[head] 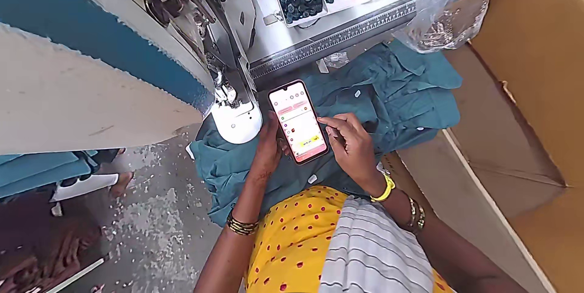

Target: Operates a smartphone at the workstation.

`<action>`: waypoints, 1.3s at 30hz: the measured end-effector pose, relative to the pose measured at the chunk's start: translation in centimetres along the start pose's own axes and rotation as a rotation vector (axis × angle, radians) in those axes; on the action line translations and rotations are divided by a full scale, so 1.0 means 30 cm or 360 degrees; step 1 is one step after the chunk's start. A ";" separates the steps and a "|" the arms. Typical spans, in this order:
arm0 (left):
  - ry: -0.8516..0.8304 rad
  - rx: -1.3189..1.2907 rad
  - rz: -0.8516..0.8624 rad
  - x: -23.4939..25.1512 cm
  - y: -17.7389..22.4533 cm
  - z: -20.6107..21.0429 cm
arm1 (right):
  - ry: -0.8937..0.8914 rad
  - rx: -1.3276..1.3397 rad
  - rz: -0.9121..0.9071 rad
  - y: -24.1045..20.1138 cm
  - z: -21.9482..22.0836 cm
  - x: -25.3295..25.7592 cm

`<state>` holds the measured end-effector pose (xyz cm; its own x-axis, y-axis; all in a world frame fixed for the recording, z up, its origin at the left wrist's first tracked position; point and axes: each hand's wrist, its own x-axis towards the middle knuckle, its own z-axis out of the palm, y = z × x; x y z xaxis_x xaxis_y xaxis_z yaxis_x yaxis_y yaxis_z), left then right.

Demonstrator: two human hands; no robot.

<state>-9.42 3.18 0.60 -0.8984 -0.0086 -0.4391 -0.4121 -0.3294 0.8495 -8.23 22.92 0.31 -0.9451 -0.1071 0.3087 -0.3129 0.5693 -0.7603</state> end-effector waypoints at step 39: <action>-0.0002 -0.0089 0.0009 -0.001 -0.017 -0.008 | -0.0109 0.0029 -0.0009 0.000 0.002 -0.073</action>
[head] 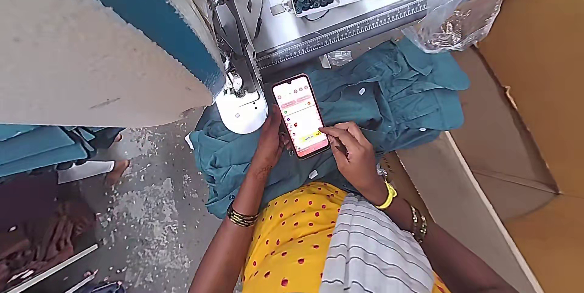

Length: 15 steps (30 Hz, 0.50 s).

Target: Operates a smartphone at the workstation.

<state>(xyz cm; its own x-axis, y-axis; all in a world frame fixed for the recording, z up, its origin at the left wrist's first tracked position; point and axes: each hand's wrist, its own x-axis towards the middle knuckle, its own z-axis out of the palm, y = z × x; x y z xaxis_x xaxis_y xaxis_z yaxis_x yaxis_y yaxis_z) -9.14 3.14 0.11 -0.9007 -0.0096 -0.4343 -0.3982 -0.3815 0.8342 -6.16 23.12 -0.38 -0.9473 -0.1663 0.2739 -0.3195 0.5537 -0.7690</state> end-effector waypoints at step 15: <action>-0.0038 0.0020 0.0048 0.002 -0.009 -0.003 | -0.0062 -0.0371 -0.0296 -0.044 0.022 0.098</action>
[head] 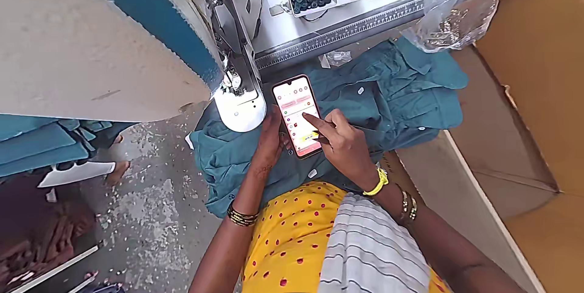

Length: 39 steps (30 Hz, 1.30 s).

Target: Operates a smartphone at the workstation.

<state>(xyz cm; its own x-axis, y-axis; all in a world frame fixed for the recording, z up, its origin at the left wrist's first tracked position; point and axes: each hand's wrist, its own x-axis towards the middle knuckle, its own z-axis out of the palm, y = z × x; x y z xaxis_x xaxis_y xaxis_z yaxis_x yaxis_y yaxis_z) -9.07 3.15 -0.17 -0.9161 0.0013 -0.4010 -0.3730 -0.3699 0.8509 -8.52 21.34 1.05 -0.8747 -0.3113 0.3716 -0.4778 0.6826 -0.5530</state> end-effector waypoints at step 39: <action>0.0036 0.0064 -0.0021 0.004 -0.008 -0.006 | 0.0065 0.0234 0.0049 0.046 -0.009 -0.081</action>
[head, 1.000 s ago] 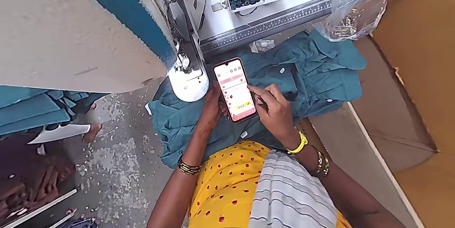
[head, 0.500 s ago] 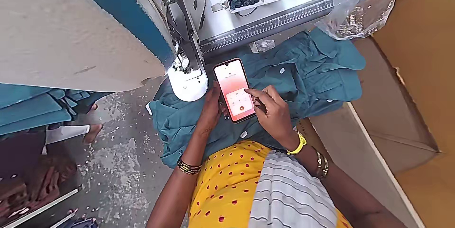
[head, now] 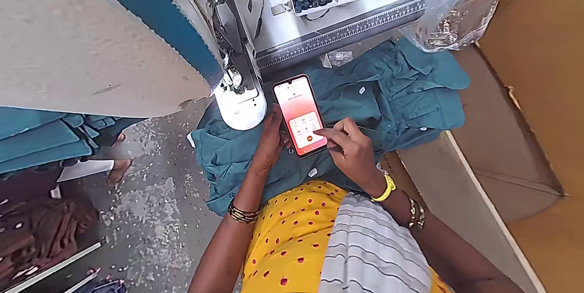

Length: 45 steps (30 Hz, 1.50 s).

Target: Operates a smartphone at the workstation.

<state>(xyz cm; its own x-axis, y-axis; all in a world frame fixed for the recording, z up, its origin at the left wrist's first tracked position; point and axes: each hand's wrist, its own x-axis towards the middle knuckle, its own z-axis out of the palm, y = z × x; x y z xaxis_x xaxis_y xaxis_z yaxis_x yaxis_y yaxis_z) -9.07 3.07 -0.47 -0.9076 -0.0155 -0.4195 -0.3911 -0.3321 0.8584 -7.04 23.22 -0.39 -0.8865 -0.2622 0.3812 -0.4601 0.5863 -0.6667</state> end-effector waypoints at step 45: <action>-0.0016 -0.0080 -0.0016 0.008 -0.011 -0.014 | 0.0016 -0.0003 -0.0208 0.016 0.013 -0.093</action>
<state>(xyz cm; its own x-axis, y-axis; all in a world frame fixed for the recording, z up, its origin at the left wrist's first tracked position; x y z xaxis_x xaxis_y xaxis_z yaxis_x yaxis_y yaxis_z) -9.09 2.77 -1.00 -0.9054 -0.0024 -0.4246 -0.3921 -0.3790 0.8382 -4.81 23.92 -2.03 -0.8185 -0.3287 0.4711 -0.5715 0.5490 -0.6099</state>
